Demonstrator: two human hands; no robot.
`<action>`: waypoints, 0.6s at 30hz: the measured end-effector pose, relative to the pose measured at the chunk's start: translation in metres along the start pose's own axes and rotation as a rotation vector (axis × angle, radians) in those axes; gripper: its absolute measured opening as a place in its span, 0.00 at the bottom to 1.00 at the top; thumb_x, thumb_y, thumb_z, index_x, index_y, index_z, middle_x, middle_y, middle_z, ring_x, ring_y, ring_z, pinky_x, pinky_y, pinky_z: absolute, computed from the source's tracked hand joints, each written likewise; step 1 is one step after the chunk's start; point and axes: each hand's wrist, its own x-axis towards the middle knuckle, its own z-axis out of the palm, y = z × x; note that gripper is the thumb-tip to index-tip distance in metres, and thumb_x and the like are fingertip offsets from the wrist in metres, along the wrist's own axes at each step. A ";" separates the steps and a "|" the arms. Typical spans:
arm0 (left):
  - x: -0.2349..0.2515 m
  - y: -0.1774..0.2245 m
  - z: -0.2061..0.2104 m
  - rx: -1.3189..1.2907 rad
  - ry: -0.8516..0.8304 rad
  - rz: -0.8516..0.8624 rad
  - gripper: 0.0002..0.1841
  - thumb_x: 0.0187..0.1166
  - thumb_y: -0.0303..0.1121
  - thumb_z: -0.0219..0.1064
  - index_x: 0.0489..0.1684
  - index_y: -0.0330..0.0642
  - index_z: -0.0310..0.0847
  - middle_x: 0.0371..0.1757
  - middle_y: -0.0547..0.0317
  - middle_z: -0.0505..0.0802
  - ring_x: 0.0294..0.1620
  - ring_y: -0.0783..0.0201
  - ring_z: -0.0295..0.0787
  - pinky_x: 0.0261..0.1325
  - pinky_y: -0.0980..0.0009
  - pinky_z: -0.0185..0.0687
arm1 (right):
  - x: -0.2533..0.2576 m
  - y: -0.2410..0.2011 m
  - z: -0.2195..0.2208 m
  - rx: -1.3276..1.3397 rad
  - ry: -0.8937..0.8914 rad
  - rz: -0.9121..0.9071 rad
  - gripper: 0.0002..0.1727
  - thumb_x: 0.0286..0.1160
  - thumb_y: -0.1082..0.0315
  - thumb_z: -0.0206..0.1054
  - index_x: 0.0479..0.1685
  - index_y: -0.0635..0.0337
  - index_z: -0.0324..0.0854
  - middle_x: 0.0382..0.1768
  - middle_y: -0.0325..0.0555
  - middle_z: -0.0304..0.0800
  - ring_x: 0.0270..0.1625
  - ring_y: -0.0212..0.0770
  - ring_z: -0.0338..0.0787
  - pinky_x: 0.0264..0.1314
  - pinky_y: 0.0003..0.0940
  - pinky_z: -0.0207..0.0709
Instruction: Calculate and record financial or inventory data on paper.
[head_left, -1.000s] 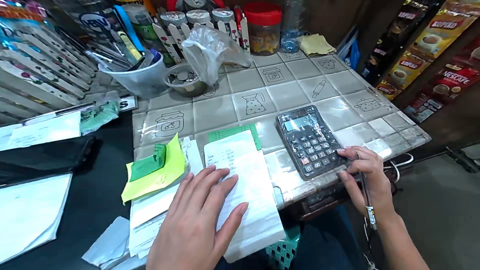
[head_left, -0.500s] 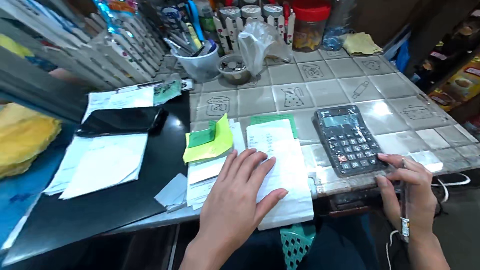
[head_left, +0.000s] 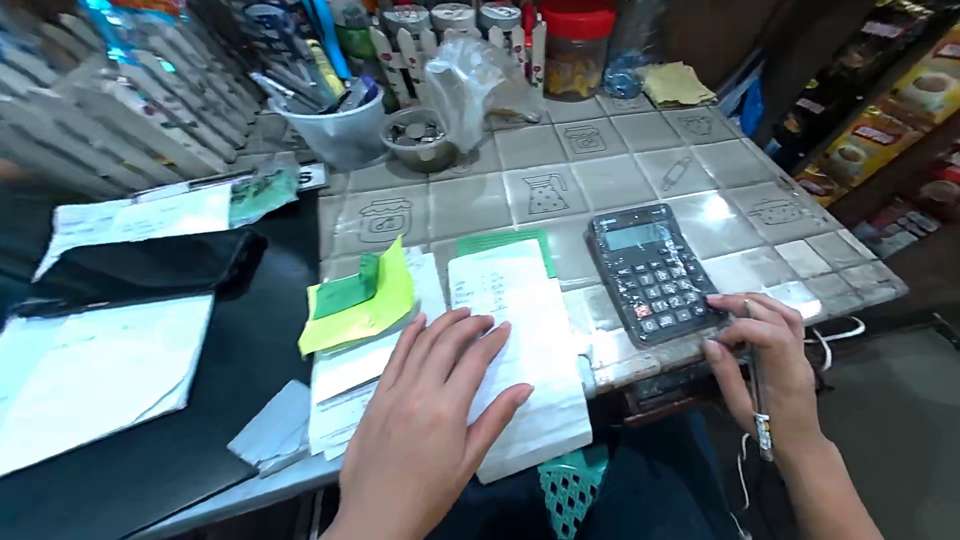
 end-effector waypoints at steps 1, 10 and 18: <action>0.000 0.000 0.000 0.000 0.001 0.000 0.32 0.85 0.64 0.50 0.67 0.52 0.88 0.70 0.54 0.90 0.81 0.49 0.78 0.87 0.37 0.60 | 0.004 -0.003 -0.003 -0.007 -0.012 0.008 0.12 0.86 0.49 0.59 0.50 0.45 0.77 0.65 0.34 0.86 0.81 0.41 0.73 0.86 0.46 0.60; 0.003 0.000 -0.004 0.006 -0.036 0.008 0.32 0.86 0.63 0.50 0.68 0.51 0.87 0.69 0.51 0.90 0.81 0.46 0.77 0.86 0.38 0.59 | 0.026 -0.030 -0.004 0.009 -0.146 -0.066 0.15 0.90 0.47 0.53 0.44 0.43 0.79 0.63 0.29 0.89 0.83 0.40 0.71 0.88 0.52 0.55; 0.003 -0.001 -0.007 -0.009 -0.082 0.008 0.31 0.86 0.62 0.53 0.70 0.49 0.86 0.70 0.47 0.89 0.81 0.45 0.76 0.86 0.36 0.57 | 0.016 -0.029 -0.004 0.060 -0.100 -0.076 0.11 0.92 0.51 0.52 0.48 0.41 0.75 0.64 0.26 0.87 0.83 0.35 0.72 0.90 0.49 0.55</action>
